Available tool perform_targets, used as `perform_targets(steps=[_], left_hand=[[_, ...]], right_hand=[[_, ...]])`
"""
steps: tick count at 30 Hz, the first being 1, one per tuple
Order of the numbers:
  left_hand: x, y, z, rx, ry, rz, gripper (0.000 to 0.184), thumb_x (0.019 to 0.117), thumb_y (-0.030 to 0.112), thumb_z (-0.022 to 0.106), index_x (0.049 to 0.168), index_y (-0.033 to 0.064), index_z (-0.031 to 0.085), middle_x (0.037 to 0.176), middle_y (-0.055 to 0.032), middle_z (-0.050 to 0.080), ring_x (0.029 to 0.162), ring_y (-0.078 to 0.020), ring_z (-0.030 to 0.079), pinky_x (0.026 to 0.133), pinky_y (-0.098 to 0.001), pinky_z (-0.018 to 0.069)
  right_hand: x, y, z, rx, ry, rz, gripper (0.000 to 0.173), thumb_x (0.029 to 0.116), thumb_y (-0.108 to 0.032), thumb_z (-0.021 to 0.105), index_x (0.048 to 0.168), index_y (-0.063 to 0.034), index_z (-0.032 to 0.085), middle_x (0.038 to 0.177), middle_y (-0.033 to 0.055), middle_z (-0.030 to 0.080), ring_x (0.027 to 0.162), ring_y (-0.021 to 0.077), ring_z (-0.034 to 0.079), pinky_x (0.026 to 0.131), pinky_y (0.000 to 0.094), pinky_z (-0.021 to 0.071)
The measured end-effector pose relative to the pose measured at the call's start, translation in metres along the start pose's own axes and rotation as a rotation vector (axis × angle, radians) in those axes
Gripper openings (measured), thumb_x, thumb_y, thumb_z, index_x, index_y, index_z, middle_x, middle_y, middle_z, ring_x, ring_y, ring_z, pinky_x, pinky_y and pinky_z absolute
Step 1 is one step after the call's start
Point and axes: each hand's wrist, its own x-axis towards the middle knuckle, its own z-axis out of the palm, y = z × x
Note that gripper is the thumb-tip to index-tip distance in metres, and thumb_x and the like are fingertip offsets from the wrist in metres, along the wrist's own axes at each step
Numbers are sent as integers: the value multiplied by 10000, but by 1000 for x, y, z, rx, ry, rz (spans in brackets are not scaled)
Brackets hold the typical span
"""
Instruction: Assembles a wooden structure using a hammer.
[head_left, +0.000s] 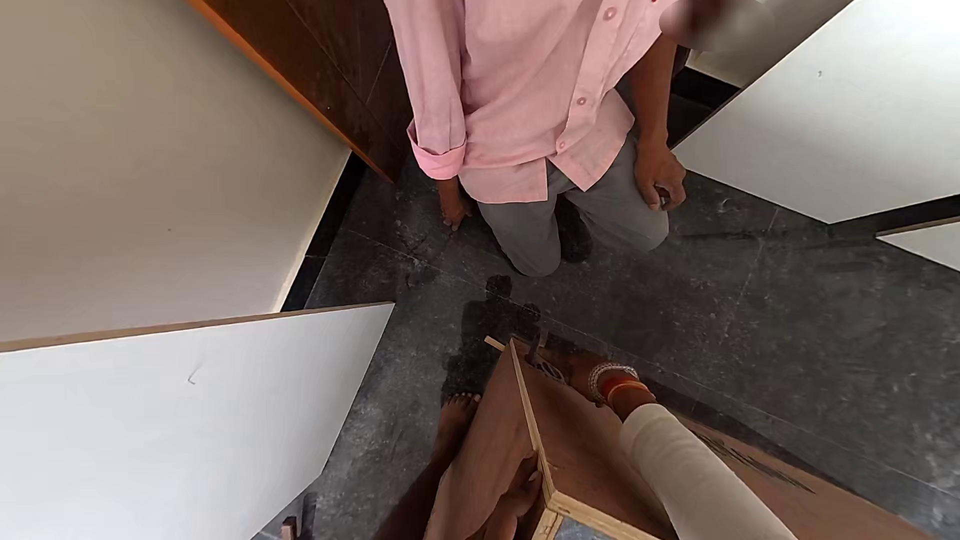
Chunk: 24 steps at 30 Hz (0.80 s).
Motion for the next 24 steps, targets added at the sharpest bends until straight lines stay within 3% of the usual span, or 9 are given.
perform_targets(steps=[4, 7, 9, 13, 16, 19, 21, 23, 24], left_hand=[[2, -4, 2, -47, 12, 49, 470, 845, -19, 732, 1282, -119, 592, 1429, -239, 588, 1326, -203, 598, 1077, -337, 534], [4, -5, 0, -136, 3, 51, 530, 865, 141, 830, 1276, -113, 613, 1451, -247, 565, 1349, -220, 578, 1086, -350, 531], [7, -1, -3, -167, 7, 9, 507, 894, 237, 814, 1235, -102, 650, 1431, -240, 585, 1320, -219, 597, 1051, -347, 544], [15, 15, 0, -206, 111, -53, 273, 930, 146, 761, 1117, -47, 712, 1330, -187, 673, 1231, -199, 663, 1009, -336, 577], [17, 18, 0, -242, 144, -68, 204, 938, 113, 736, 1088, -25, 735, 1293, -166, 699, 1222, -178, 667, 1013, -310, 563], [14, 17, -3, -240, 120, -51, 232, 964, 115, 700, 1136, -40, 715, 1320, -170, 683, 1225, -161, 662, 993, -291, 566], [15, 14, -2, -247, 132, -9, 244, 971, 126, 690, 1126, -62, 709, 1315, -188, 680, 1203, -172, 676, 965, -299, 587], [16, 12, -2, -232, 137, 15, 240, 968, 146, 692, 1081, -65, 714, 1301, -208, 679, 1222, -210, 665, 1003, -344, 576], [17, 11, -2, -218, 140, 17, 239, 967, 155, 696, 1070, -60, 718, 1297, -209, 678, 1224, -217, 662, 1014, -355, 571]], right_hand=[[-7, -4, -9, 25, 54, 34, 472, 1057, -338, 523, 1479, -127, 539, 1396, 201, 611, 1299, 395, 577, 1048, 639, 440], [-13, -11, -9, 47, 29, 83, 419, 1059, -342, 532, 1377, -78, 597, 1211, 215, 665, 1057, 369, 670, 891, 592, 517], [-10, -10, -7, 61, -2, 97, 399, 1059, -343, 529, 1340, -69, 604, 1128, 207, 670, 940, 343, 679, 826, 554, 538], [-18, -14, -9, 38, -3, 39, 410, 1066, -301, 519, 1423, -103, 561, 1153, 216, 669, 944, 350, 683, 833, 553, 543], [-43, -13, -17, 57, 37, 26, 341, 1063, -320, 529, 1272, -76, 642, 1080, 201, 674, 911, 347, 671, 804, 560, 528], [-111, -11, -18, 81, 233, 34, 389, 1020, -312, 574, 1376, -165, 627, 1208, 183, 695, 1137, 389, 660, 950, 619, 509], [-171, -7, 2, 151, 509, -35, 451, 1019, -283, 592, 1457, -178, 582, 1148, 181, 722, 1050, 387, 697, 900, 605, 538], [-221, 3, 45, 305, 876, -213, 441, 937, -177, 657, 1354, -34, 633, 1027, 168, 737, 850, 320, 726, 728, 539, 603], [-243, 6, 64, 430, 939, -288, 423, 932, -135, 659, 1312, 42, 598, 1006, 173, 719, 816, 287, 710, 693, 496, 606]])
